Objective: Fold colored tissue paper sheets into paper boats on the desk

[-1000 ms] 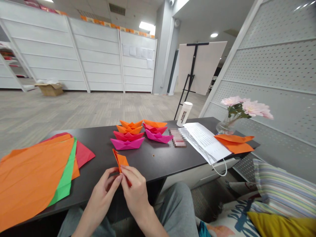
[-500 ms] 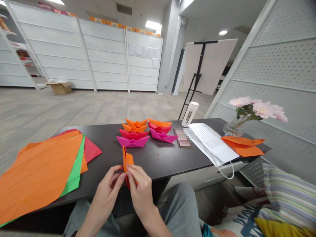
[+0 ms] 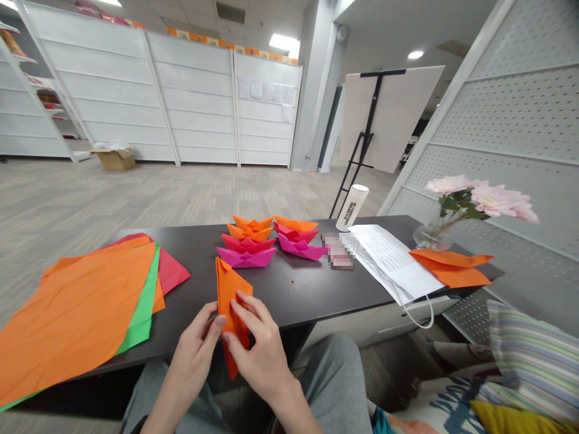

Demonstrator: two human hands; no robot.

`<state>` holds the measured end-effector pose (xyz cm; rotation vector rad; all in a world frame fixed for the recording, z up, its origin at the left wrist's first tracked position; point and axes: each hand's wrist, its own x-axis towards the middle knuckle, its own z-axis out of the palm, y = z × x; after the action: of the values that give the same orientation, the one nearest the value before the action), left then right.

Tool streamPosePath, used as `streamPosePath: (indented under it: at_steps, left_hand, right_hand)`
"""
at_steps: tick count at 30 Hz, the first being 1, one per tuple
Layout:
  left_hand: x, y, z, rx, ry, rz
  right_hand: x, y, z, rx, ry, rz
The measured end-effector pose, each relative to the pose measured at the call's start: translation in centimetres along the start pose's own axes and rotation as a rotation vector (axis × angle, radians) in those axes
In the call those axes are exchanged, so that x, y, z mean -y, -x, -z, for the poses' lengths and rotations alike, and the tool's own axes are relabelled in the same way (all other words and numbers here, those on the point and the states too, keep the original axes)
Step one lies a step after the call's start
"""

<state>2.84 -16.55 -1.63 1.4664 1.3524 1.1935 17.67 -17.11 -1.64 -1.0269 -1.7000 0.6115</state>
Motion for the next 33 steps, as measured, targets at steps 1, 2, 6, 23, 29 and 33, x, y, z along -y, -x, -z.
streamPosePath:
  at_steps: [1,2,6,23,29,33]
  left_hand:
    - [0.1,0.0,0.0,0.005,0.007,0.002]
    - [0.1,-0.1,0.0,0.009,0.017,0.005]
    - [0.2,-0.2,0.0,0.017,0.069,0.021]
    - [0.3,-0.6,-1.5,-0.376,-0.561,-0.196]
    - [-0.6,-0.9,-1.2,-0.402,-0.634,-0.223]
    - [-0.8,-0.8,-1.1,-0.36,-0.676,-0.362]
  right_hand:
    - [0.0,0.0,0.0,0.003,0.0,-0.003]
    - [0.0,0.0,0.1,0.006,-0.001,-0.006]
    - [0.0,-0.1,0.2,0.019,-0.012,0.002]
    - [-2.1,-1.0,-1.2,-0.254,0.125,-0.177]
    - [-1.2,-2.4,0.1,-0.135,0.166,-0.05]
    - [-0.5,-2.7,0.1,0.047,0.197,-0.012]
